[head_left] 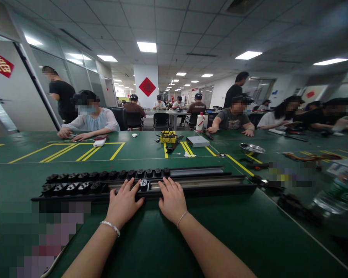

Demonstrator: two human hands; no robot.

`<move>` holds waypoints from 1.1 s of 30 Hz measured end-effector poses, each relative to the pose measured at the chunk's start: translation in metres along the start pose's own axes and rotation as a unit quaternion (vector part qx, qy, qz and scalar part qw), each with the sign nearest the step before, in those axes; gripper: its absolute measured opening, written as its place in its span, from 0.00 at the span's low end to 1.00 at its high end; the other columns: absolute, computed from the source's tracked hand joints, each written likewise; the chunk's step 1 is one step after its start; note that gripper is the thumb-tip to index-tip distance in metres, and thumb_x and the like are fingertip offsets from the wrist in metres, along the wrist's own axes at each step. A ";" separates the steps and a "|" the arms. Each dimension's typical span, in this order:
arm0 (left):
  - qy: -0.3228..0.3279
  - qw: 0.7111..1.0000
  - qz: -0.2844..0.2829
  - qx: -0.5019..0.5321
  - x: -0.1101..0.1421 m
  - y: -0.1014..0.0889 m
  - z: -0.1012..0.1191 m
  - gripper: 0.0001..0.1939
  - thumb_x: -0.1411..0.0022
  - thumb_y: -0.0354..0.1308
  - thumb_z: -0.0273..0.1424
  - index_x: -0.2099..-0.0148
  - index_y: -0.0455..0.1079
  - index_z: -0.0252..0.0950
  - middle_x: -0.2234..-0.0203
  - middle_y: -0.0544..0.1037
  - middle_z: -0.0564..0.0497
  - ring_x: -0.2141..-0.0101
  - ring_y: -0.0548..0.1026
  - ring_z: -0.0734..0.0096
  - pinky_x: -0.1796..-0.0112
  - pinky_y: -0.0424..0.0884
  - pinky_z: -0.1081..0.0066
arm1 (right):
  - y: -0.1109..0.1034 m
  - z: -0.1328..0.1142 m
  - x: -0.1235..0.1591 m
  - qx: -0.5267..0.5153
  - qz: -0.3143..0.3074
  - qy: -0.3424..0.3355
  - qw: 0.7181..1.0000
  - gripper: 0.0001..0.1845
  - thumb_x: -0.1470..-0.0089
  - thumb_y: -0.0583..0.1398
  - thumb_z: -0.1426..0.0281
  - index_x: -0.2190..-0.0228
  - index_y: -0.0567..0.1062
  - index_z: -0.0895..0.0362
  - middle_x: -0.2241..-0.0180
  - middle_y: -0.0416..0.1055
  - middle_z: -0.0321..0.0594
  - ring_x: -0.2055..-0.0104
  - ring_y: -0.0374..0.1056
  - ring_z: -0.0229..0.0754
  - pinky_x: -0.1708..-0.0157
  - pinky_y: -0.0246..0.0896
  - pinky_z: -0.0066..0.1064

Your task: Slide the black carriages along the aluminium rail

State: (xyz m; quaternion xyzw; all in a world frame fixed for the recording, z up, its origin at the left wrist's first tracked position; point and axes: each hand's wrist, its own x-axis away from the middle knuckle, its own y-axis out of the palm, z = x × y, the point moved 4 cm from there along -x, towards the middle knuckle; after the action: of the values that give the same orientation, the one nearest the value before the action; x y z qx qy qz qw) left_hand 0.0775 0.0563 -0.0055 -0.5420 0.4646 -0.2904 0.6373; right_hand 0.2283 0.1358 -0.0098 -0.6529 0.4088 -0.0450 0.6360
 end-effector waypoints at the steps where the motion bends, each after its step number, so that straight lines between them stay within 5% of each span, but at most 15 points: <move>1: 0.000 1.000 0.001 0.000 0.000 0.000 0.000 0.31 0.45 0.46 0.43 0.39 0.53 0.42 0.40 0.55 0.45 0.41 0.51 0.52 0.50 0.52 0.46 | 0.000 0.000 0.000 -0.002 0.000 0.000 1.000 0.28 0.51 0.54 0.66 0.46 0.61 0.54 0.42 0.54 0.40 0.39 0.45 0.44 0.43 0.35 0.39; 33: 0.006 1.000 0.014 -0.006 0.001 0.001 0.001 0.31 0.46 0.47 0.42 0.39 0.52 0.45 0.40 0.56 0.45 0.42 0.53 0.51 0.51 0.53 0.46 | 0.000 0.001 0.000 -0.013 0.007 0.000 1.000 0.28 0.51 0.53 0.66 0.46 0.61 0.54 0.42 0.54 0.40 0.39 0.45 0.45 0.42 0.34 0.39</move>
State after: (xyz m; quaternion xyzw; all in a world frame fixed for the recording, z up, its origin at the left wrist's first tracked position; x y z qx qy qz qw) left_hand 0.0784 0.0564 -0.0065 -0.5376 0.4779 -0.2816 0.6350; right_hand 0.2290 0.1362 -0.0102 -0.6585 0.4138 -0.0357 0.6276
